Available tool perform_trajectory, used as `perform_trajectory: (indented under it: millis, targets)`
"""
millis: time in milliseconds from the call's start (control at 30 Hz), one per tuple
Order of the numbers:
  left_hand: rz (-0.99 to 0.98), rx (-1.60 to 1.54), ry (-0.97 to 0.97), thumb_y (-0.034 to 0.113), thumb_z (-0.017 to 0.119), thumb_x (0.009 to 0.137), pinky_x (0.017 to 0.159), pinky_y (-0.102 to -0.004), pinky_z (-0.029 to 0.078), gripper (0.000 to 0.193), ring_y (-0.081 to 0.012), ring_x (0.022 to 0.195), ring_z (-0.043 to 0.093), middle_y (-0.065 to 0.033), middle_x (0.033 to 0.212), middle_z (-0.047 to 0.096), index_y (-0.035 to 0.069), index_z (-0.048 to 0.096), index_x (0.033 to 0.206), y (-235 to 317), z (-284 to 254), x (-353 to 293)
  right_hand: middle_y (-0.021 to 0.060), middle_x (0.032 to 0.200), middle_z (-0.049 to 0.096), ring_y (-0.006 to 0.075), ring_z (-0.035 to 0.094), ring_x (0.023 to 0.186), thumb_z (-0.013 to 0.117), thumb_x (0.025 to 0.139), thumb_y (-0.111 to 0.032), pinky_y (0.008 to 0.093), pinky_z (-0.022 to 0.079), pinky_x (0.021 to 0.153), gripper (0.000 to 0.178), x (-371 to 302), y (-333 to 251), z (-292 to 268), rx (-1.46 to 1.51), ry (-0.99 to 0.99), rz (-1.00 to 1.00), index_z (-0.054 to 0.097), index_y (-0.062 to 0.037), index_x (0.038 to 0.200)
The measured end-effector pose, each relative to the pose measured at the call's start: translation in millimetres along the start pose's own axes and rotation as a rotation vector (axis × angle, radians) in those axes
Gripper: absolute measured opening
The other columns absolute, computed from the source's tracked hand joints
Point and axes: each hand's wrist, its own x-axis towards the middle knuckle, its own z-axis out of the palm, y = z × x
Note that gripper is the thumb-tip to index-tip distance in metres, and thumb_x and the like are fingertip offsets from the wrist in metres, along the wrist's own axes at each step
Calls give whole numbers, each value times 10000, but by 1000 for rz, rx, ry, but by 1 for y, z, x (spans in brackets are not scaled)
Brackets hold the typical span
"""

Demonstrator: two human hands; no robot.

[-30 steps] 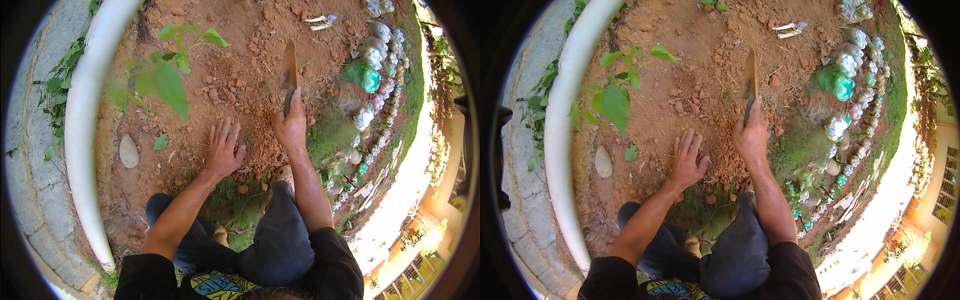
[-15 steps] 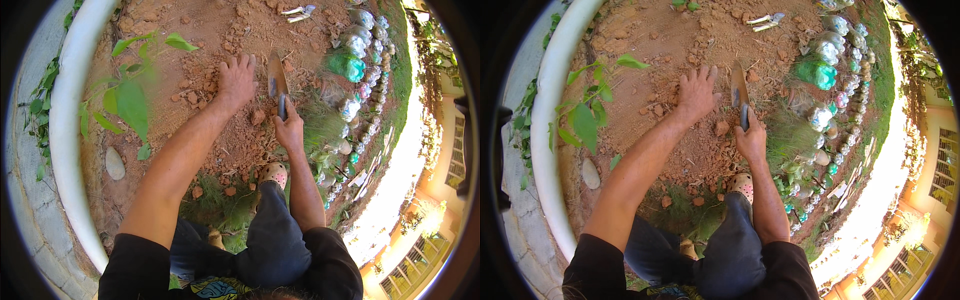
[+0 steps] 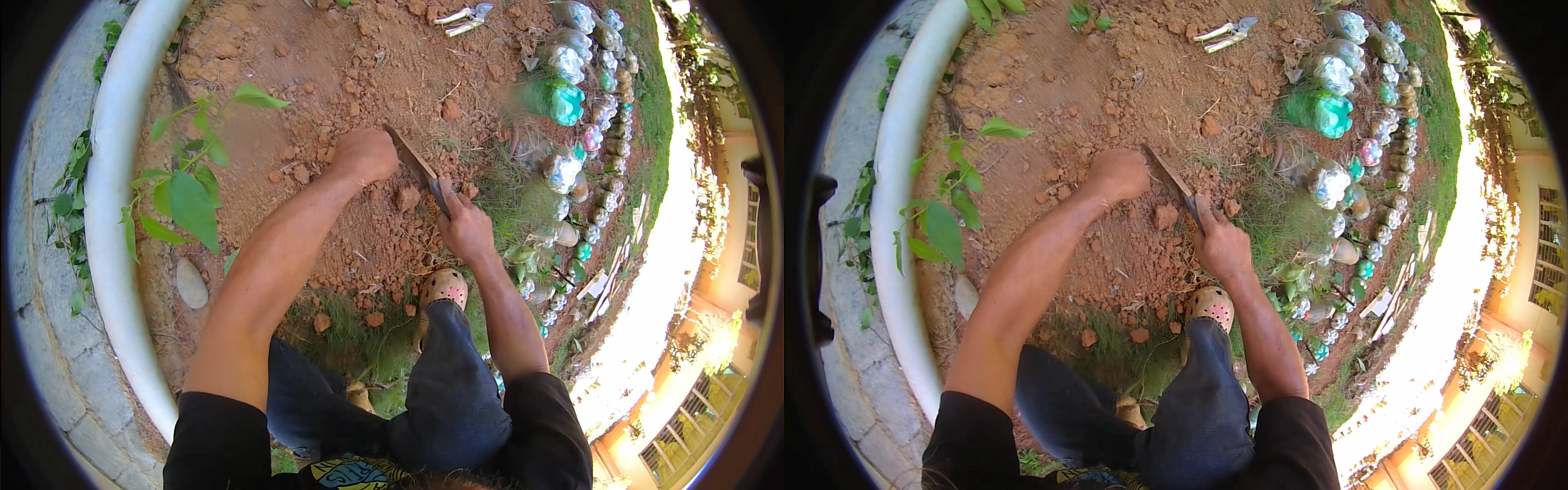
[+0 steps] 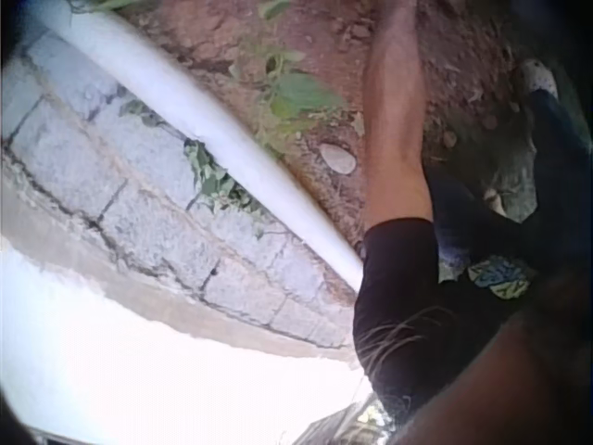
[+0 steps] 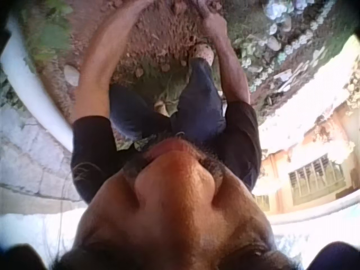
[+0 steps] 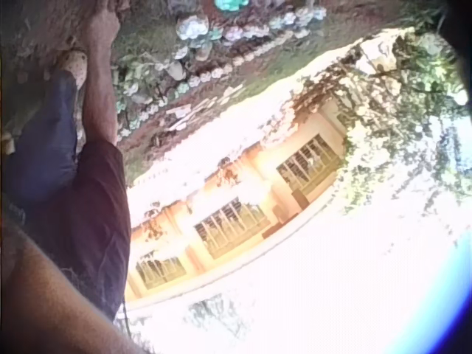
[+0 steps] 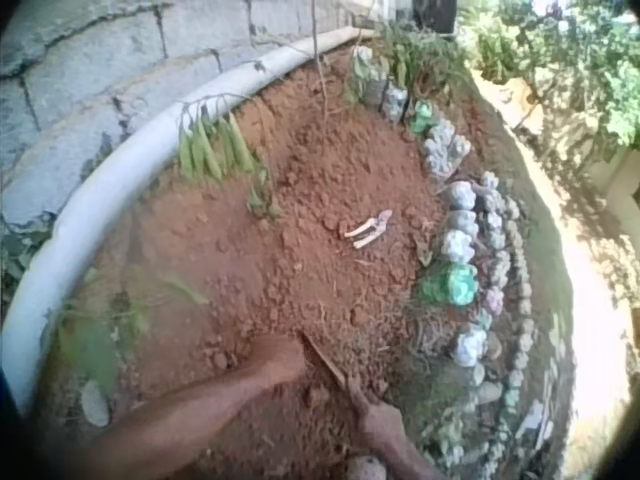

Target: The person plants small seedlings in a garden bed using a hand trowel. They dig holes, place the seedlings, and cover the roots with soil, repeating the process for multiple plants.

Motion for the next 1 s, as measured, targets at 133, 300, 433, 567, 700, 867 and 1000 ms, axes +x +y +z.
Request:
perform_trajectory:
  millis: [133, 300, 433, 567, 700, 867, 1000]
  targets:
    - [-73, -135, -104, 154, 528, 954, 530, -321, 536, 223, -120, 575, 563, -41, 652, 556, 65, 659, 797, -25, 2, -19, 255, 1143, 645, 408, 680, 955, 591, 868, -94, 453, 570, 840, 701, -7, 1, 2, 171, 117, 37, 340, -107, 1523]
    - [66, -184, -165, 179, 444, 1017, 519, -296, 490, 264, -129, 577, 507, -50, 711, 528, 40, 604, 859, -36, 22, -60, 219, 1124, 650, 405, 686, 867, 608, 843, -118, 485, 579, 784, 720, -3, -2, 5, 45, 81, -67, 359, -156, 1517]
    - [-2, -442, -201, 254, 404, 1057, 594, -333, 493, 315, -139, 662, 540, -64, 784, 552, 26, 584, 933, -32, 32, -74, 217, 1136, 657, 396, 691, 869, 605, 812, -155, 507, 578, 759, 736, -8, 7, 9, -273, -97, -48, 375, -203, 1510]
    - [-43, -505, 4, 296, 413, 1060, 714, -418, 506, 316, -206, 803, 597, -94, 874, 585, 24, 571, 1028, -27, 39, -76, 251, 1127, 658, 430, 678, 873, 602, 804, -133, 511, 556, 774, 722, -12, 17, 8, 76, 97, -30, 399, -147, 1496]
    - [22, -450, 410, 345, 429, 1056, 755, -493, 505, 375, -282, 871, 614, -126, 957, 621, 2, 577, 1091, -15, 42, -49, 283, 1079, 664, 439, 676, 907, 594, 817, -119, 488, 549, 800, 696, -9, 15, 6, 142, 100, 66, 405, -99, 1487]
    - [-58, 317, 435, 347, 484, 1031, 737, -456, 506, 374, -228, 825, 625, -129, 948, 649, 12, 617, 1133, 18, 49, -3, 284, 1092, 667, 423, 686, 922, 604, 829, -115, 475, 545, 825, 667, -4, 3, -6, 188, 82, 76, 431, -77, 1472]
    - [29, 572, 271, 294, 555, 985, 711, -383, 499, 293, -171, 726, 613, -116, 790, 650, 41, 699, 948, 27, 44, 5, 272, 1060, 676, 379, 702, 887, 626, 841, -106, 432, 556, 800, 648, -1, -4, -16, 226, 196, 44, 447, -49, 1461]
